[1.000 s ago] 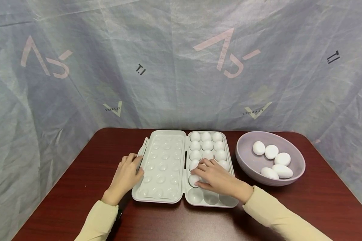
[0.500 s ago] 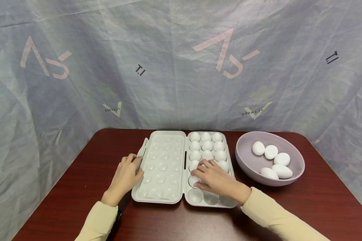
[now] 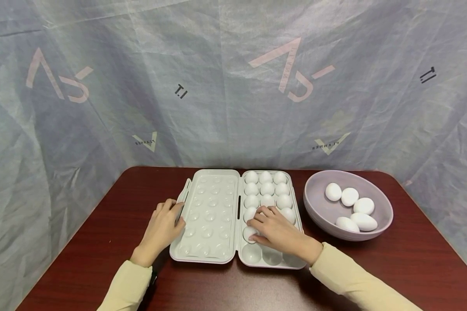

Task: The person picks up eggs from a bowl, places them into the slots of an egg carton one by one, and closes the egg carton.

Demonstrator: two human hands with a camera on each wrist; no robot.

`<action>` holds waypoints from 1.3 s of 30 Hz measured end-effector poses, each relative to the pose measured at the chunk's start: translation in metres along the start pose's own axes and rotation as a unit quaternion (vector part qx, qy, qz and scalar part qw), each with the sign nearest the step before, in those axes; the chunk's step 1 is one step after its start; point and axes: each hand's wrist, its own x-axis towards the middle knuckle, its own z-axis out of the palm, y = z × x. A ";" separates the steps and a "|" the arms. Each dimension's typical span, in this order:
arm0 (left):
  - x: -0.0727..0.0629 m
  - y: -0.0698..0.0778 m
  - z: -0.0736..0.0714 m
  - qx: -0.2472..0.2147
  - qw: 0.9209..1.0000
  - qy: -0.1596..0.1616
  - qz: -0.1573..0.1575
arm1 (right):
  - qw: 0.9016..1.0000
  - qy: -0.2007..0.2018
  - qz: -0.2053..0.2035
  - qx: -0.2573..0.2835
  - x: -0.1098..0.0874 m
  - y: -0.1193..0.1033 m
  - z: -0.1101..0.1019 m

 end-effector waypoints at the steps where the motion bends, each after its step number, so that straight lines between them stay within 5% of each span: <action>1: 0.000 0.000 0.000 0.000 1.000 0.000 0.000 | 1.000 0.001 0.000 -0.001 0.000 0.000 0.000; 24: 0.000 0.001 0.000 0.002 1.000 0.005 0.002 | 1.000 0.002 0.010 -0.011 -0.003 0.003 -0.011; 39: 0.000 0.000 0.000 0.003 1.000 0.004 0.002 | 0.997 0.065 0.051 -0.013 -0.021 0.045 -0.047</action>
